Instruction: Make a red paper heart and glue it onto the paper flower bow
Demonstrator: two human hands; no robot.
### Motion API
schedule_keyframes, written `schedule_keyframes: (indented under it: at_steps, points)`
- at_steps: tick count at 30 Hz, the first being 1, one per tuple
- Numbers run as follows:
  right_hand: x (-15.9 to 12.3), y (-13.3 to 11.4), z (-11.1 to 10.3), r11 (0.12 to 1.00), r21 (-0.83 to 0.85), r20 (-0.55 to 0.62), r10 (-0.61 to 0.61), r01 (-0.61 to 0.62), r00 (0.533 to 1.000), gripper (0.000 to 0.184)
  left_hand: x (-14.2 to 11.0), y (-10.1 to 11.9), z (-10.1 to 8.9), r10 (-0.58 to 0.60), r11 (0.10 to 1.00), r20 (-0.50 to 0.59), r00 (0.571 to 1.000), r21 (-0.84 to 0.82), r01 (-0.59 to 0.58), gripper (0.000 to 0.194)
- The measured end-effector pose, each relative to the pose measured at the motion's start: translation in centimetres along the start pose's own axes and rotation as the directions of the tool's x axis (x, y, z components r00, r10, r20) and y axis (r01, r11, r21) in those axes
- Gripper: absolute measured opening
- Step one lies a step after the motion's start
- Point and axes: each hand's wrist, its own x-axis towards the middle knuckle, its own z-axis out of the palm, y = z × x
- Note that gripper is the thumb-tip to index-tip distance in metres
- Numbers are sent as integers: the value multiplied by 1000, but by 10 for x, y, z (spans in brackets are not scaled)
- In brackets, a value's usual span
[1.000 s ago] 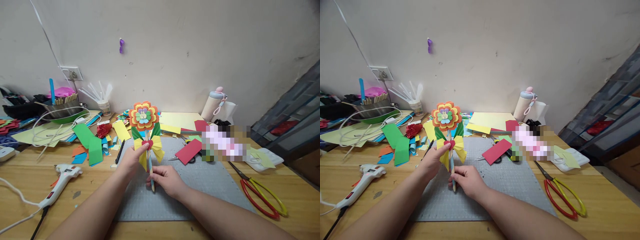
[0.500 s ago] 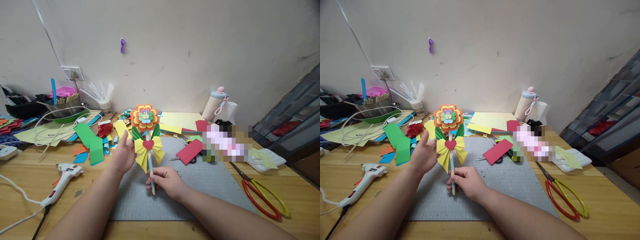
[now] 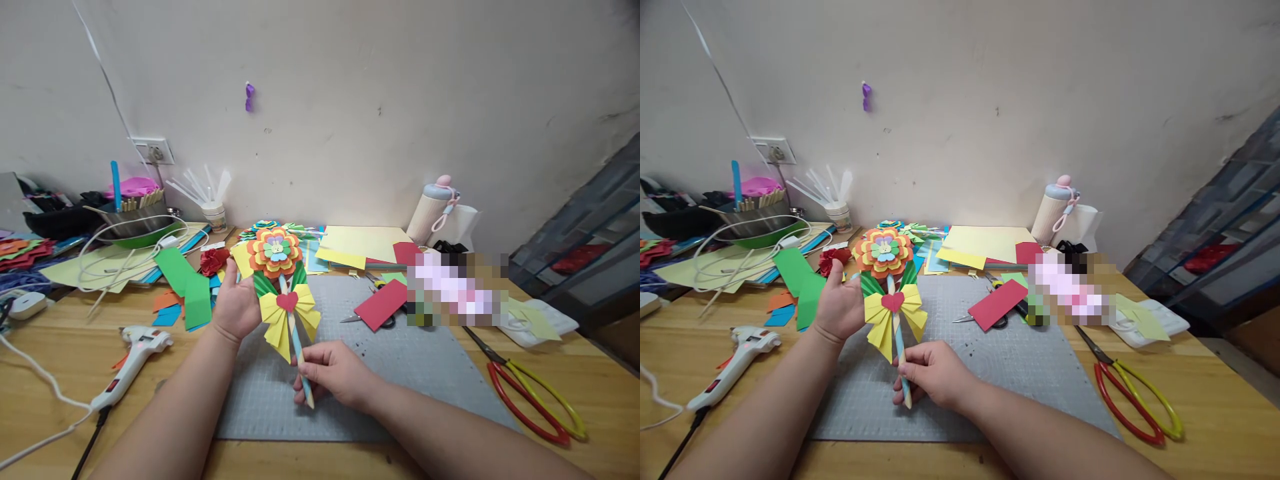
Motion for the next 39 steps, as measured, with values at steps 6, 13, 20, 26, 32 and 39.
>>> schedule_keyframes:
  at_steps: [6,13,20,26,32,39]
  points:
    - [1,3,0,1000,3,15,24,-24,1000,55,2,-3,-3,9,1000,12,1000,-24,-9,82]
    - [2,2,-1,999,-5,28,33,-33,999,53,3,-6,6,29,1000,-81,996,10,-29,80]
    - [4,4,-1,996,71,-67,-43,48,997,50,2,-6,10,13,995,-151,988,99,2,80]
    - [4,2,-5,977,175,-138,-100,123,985,47,7,-7,1,248,890,-312,917,447,-89,69]
    - [1,-7,-10,940,334,-74,-53,75,996,39,15,1,-15,547,767,-501,671,622,-160,29]
    - [-3,-9,-15,902,420,101,68,-105,993,26,5,23,-8,357,867,-517,778,494,-69,20]
